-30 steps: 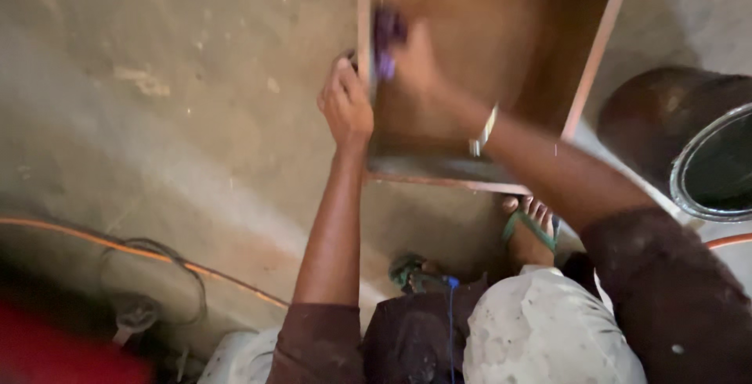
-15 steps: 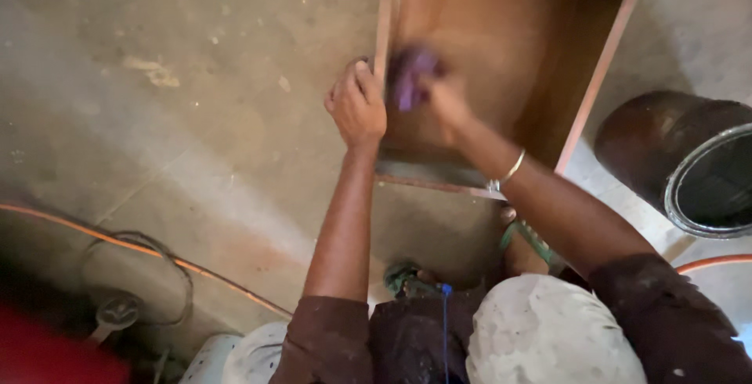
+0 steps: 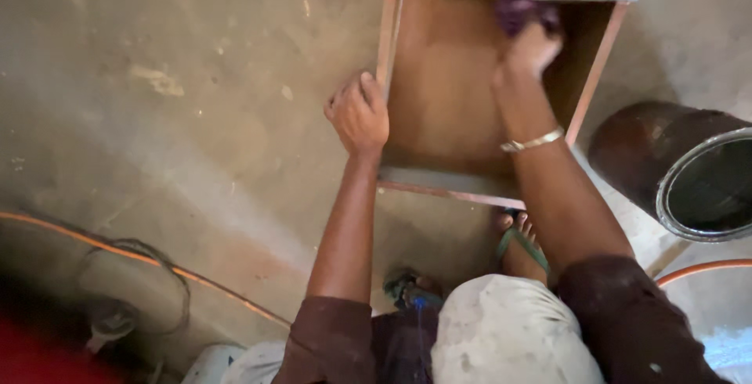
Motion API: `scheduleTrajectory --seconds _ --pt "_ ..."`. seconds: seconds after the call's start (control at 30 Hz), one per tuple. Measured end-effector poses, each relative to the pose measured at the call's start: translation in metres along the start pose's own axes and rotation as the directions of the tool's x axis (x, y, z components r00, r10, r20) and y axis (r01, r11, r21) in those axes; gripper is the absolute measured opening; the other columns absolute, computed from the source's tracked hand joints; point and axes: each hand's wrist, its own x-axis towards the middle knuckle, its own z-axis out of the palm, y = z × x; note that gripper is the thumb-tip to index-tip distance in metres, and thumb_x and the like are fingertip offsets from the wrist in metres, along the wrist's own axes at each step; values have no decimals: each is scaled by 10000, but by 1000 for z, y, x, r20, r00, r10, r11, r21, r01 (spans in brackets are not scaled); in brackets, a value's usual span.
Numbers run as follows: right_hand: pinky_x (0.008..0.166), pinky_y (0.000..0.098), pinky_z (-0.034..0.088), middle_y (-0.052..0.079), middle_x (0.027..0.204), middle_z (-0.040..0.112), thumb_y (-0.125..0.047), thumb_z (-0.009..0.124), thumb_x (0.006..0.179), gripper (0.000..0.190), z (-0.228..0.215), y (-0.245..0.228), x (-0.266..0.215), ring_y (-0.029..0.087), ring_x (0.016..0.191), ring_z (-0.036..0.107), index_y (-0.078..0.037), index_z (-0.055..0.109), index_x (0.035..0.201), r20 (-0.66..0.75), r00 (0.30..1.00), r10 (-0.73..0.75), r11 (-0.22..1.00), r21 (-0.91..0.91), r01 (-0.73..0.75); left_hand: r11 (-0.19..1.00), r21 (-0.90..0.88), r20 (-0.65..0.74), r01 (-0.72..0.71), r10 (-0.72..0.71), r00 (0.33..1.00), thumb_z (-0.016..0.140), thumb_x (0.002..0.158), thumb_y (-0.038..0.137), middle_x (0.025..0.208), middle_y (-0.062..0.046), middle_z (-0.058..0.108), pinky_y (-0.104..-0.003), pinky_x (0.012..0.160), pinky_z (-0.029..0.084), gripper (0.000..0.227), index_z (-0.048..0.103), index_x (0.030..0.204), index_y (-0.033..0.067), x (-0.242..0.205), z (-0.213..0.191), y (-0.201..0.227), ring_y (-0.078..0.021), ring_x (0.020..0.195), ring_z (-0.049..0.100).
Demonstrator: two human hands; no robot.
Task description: The person sits on the floor and wipes the interior and exterior surfaces of a small wooden box using a purple cloth. They repeatedly dip the cloth into a metal can to apply liquid to the wood, cleaning the box's edges and sides.
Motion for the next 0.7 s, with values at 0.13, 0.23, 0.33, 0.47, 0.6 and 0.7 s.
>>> scheduleTrajectory --seconds 0.13,0.23,0.33,0.47,0.6,0.7 --pt "680 403 591 131 891 732 -5 678 872 131 96 65 -50 234 766 702 43 661 994 131 991 15 996 85 -26 999 5 -43 -54 54 998 445 1050 321 1002 -132 746 -560 992 402 368 733 1007 95 -3 -2 1 -364 982 675" --pt "746 379 584 120 958 709 35 709 870 268 97 60 -63 207 833 680 75 594 1109 141 990 -1 993 116 -16 998 42 -29 -39 40 999 453 1044 326 979 -137 747 -566 984 407 367 741 995 105 -6 -9 1 -368 966 675" --pt "746 420 645 200 945 710 71 589 877 345 31 -2 -30 294 783 720 171 558 1206 246 960 -137 983 156 101 999 30 -18 -45 46 999 459 1039 318 964 -140 752 -571 945 415 359 742 969 109 1 -9 7 -380 951 673" --pt "687 383 617 144 935 682 18 617 907 476 -10 -21 -6 207 733 675 -2 405 1333 -44 964 -261 959 107 264 997 24 -16 -69 70 997 476 1042 314 927 -146 740 -565 942 435 343 749 995 112 -6 -11 5 -376 920 670" --pt "769 371 583 163 1045 652 -10 680 868 590 72 24 -35 222 878 660 -8 324 1339 252 956 -152 986 100 131 996 77 -16 -51 52 999 490 1052 322 895 -153 723 -550 969 454 342 749 965 117 -2 -2 3 -374 925 668" --pt "925 396 578 155 1206 669 -127 738 979 483 80 22 -89 231 1063 659 72 515 1359 465 873 -147 970 -106 220 991 117 -109 -72 85 990 486 1039 330 1006 -136 749 -592 977 426 335 744 1006 118 -13 11 -6 -384 984 665"
